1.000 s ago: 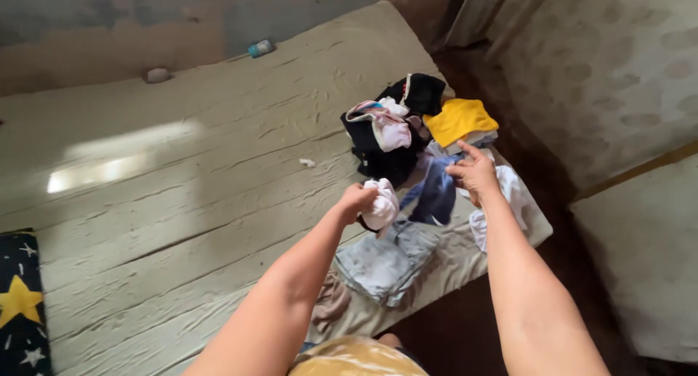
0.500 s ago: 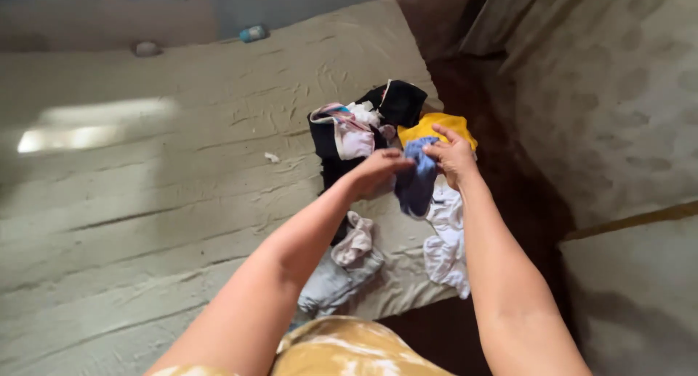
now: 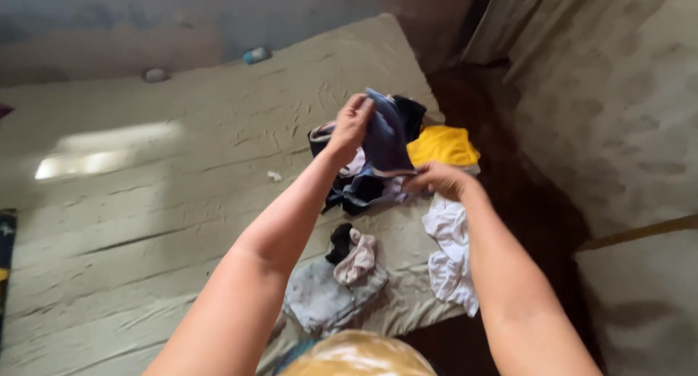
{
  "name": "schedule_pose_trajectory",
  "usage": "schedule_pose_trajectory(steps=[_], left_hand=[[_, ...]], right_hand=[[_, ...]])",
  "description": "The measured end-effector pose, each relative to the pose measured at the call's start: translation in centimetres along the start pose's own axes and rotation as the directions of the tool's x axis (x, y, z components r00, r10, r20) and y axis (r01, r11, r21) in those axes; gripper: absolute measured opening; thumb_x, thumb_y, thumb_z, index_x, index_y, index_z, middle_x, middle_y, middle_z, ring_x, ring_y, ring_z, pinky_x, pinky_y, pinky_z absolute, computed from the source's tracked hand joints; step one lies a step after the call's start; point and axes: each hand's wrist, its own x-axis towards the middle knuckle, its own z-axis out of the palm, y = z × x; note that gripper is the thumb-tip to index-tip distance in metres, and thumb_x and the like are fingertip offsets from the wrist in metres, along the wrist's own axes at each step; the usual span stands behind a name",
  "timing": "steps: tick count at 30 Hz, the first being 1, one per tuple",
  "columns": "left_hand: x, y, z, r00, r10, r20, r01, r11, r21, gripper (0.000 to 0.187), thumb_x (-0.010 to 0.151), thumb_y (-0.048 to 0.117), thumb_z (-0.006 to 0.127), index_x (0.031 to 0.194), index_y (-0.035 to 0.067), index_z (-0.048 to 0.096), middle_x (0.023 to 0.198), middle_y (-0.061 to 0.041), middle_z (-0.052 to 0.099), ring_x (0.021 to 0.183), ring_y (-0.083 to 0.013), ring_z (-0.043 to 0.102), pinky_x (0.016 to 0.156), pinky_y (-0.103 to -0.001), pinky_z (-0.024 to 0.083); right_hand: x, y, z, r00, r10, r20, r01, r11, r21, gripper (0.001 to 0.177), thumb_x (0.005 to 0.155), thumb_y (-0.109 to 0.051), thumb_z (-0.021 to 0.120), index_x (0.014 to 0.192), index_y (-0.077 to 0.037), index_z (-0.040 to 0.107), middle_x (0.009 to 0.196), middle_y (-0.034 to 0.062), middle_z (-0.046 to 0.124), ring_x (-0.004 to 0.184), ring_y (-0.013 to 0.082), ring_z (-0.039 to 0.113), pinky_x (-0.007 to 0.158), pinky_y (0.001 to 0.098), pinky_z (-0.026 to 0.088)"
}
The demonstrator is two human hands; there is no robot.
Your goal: Organize and fold various articles of clothing from boxes onto a bed.
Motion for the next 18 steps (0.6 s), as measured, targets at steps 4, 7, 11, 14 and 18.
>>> schedule_pose_trajectory(steps=[4,7,11,14,18], left_hand=[[2.4,4.0,-2.8,0.976,0.083,-0.200,-0.092,0.995,-0.037,0.019,0.105,0.021,0.060,0.113,0.006,0.067,0.095,0.002,0.070,0.084,-0.0061,0.061,0.075,-0.024,0.053],[3.9,5.7,-5.5,0.948,0.125,-0.291,-0.138,0.990,-0.022,0.018,0.104,0.020,0.060,0.112,0.006,0.067,0.095,0.000,0.070,0.081,-0.0084,0.061,0.072,-0.026,0.053],[4.2,5.3,-8.6,0.910,0.174,-0.377,-0.051,0.948,0.314,0.018,0.106,0.022,0.060,0.110,0.006,0.068,0.094,-0.003,0.072,0.083,-0.0104,0.062,0.073,-0.031,0.054],[6.0,0.7,-11.1,0.857,-0.124,-0.501,0.268,0.936,0.227,0.015,0.103,0.023,0.060,0.105,0.010,0.068,0.090,-0.002,0.070,0.082,-0.0126,0.062,0.070,-0.033,0.054],[7.8,-3.7,-11.8,0.682,-0.667,-0.300,0.600,0.745,-0.294,0.013,0.102,0.020,0.056,0.098,0.012,0.066,0.085,-0.003,0.066,0.079,-0.0177,0.064,0.066,-0.036,0.057]], right_hand=[[-1.1,-0.6,1.6,0.998,0.053,-0.019,-0.054,0.996,-0.064,0.030,0.073,-0.018,0.084,0.099,-0.004,0.081,0.094,0.0053,0.077,0.087,0.0130,0.067,0.080,0.0296,0.047],[-1.7,2.3,0.5,0.992,0.072,-0.103,-0.069,0.997,0.039,0.028,0.070,-0.019,0.082,0.096,-0.008,0.080,0.092,0.0014,0.079,0.088,0.0103,0.068,0.082,0.0252,0.046],[-0.8,7.2,-2.8,0.971,0.020,-0.237,-0.021,1.000,-0.002,0.024,0.075,-0.021,0.083,0.082,0.000,0.075,0.075,0.0064,0.070,0.074,0.0156,0.062,0.073,0.0309,0.047],[-0.3,8.0,-4.1,0.950,0.045,-0.309,-0.057,0.998,-0.029,0.023,0.075,-0.021,0.083,0.078,0.000,0.073,0.070,0.0067,0.068,0.069,0.0162,0.060,0.069,0.0321,0.046],[2.3,11.8,-6.1,0.958,0.109,-0.265,-0.093,0.993,0.073,0.022,0.075,-0.023,0.083,0.076,-0.004,0.071,0.070,0.0048,0.069,0.067,0.0172,0.064,0.070,0.0344,0.049]])
